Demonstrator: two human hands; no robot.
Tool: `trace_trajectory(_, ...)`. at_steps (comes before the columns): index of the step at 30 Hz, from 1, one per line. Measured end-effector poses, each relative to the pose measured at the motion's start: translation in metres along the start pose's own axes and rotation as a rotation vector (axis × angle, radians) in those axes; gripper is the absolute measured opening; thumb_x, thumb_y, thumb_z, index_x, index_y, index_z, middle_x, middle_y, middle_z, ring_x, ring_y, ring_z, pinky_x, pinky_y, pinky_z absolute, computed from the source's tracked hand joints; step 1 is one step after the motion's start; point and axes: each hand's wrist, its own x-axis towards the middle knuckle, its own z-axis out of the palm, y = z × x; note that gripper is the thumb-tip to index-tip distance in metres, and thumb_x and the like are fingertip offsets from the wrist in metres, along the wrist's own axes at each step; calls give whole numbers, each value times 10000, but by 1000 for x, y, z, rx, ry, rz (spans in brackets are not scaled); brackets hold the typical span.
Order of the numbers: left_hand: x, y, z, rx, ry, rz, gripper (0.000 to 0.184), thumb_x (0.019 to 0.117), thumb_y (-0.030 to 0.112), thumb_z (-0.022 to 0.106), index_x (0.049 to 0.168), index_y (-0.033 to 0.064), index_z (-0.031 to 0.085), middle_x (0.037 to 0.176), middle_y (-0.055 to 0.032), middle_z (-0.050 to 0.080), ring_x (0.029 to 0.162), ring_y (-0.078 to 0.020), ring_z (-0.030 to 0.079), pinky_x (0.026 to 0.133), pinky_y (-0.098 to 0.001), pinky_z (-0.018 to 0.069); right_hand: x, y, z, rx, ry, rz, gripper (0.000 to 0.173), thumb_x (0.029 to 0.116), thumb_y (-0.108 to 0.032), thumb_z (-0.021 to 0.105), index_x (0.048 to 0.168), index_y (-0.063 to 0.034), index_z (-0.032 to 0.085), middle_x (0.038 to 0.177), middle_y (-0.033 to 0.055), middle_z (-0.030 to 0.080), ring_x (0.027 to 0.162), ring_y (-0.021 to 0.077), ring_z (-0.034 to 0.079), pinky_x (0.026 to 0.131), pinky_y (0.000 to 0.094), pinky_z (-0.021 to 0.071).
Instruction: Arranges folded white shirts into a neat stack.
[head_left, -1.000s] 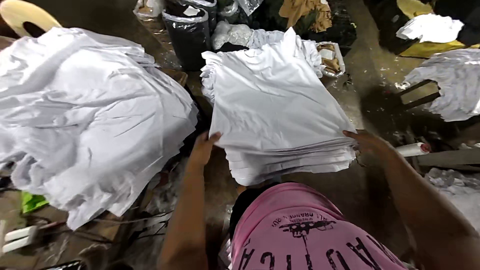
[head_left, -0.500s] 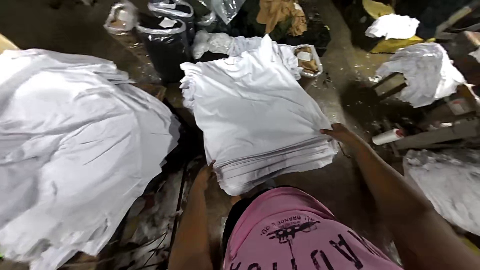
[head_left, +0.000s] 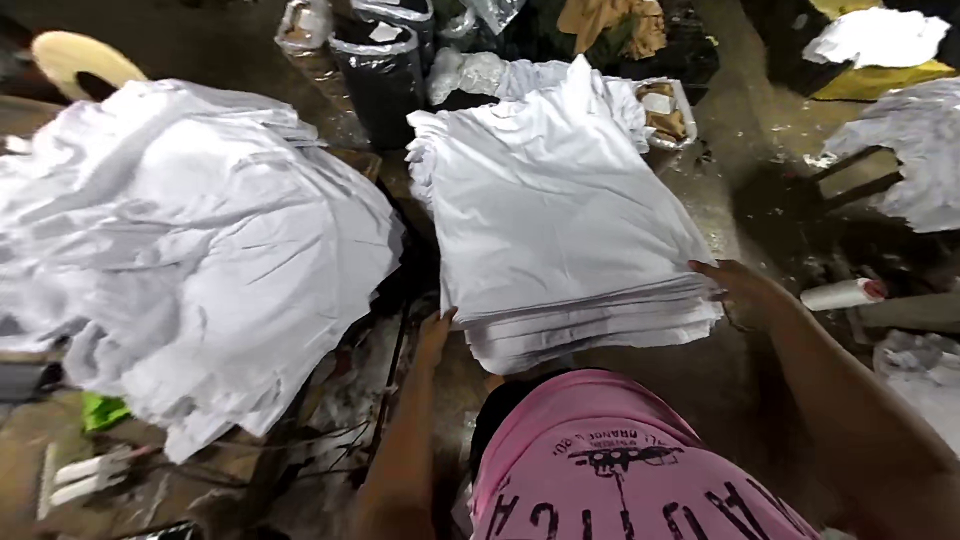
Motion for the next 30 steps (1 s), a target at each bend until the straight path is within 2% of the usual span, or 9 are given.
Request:
trace_trajectory(5, -2, -6, 8, -197, 67, 63, 362, 1049, 249, 591, 1236, -57, 642, 1206, -203, 666, 1097, -212, 630, 981, -395, 495, 3, 3, 2, 79, -10, 43, 639, 1065, -448, 509, 1470, 36, 404, 1452, 265, 473, 1229, 355, 573, 949, 530, 525)
trace_trajectory(10, 10, -15, 9, -311, -30, -20, 455, 1067, 320, 551, 1352, -33, 570, 1273, -201, 640, 1128, -236, 639, 963, -406, 530, 1, -3, 5, 95, -25, 61, 617, 1070, -403, 521, 1481, 33, 374, 1464, 252, 461, 1247, 336, 569, 959, 508, 534)
trace_trajectory(13, 4, 19, -6, -214, -6, 62, 455, 1051, 286, 588, 1326, -76, 570, 1255, -240, 636, 1119, -270, 640, 978, -435, 529, -11, -29, 0, 37, 68, -44, 561, 1074, -320, 537, 1437, 92, 421, 1381, 301, 514, 1132, 341, 601, 937, 489, 522)
trace_trajectory(15, -11, 63, -30, -169, 6, 179, 415, 1040, 247, 610, 1313, -63, 578, 1212, -219, 652, 1056, -252, 649, 946, -435, 537, -19, -52, -12, 94, 134, -177, 504, 1065, -290, 559, 1399, 74, 462, 1271, 257, 574, 1003, 280, 614, 876, 455, 529)
trace_trajectory(20, -68, 148, -93, -286, 73, 556, 292, 1037, 223, 599, 1301, 101, 571, 1080, 55, 663, 903, -1, 644, 838, -234, 559, -73, -101, -49, 336, 219, -516, 375, 1057, -204, 545, 1371, -6, 493, 1158, 89, 613, 912, 95, 639, 783, 312, 580)
trace_trajectory(22, -68, 127, -99, -386, 80, 522, 212, 1031, 151, 578, 1240, 116, 578, 1036, 74, 701, 894, -17, 689, 820, -244, 595, -88, -81, -49, 277, 257, -493, 362, 1060, -242, 550, 1330, -2, 530, 1074, 75, 638, 820, 83, 646, 726, 298, 586)
trace_trajectory(24, -55, 80, -81, -275, 98, 296, 324, 1026, 153, 599, 1315, 29, 525, 1095, -23, 661, 924, -68, 669, 822, -282, 583, -81, -42, -32, 95, 221, -397, 430, 1064, -330, 554, 1340, -1, 545, 1053, 164, 655, 777, 197, 632, 717, 402, 567)
trace_trajectory(27, -27, 4, -20, -144, 35, -38, 480, 1021, 198, 635, 1403, -57, 493, 1312, -220, 605, 1136, -252, 630, 971, -434, 533, -33, 18, 0, -95, 118, -207, 501, 1060, -318, 574, 1392, 50, 505, 1183, 304, 614, 867, 357, 648, 792, 524, 552)
trace_trajectory(30, -8, -40, 25, -375, -32, -243, 463, 1043, 266, 599, 1399, -19, 514, 1278, -207, 623, 1098, -263, 636, 922, -431, 549, -12, 51, 22, -29, 139, -143, 627, 1033, -327, 617, 1492, 36, 393, 1407, 303, 520, 1066, 380, 656, 882, 528, 567)
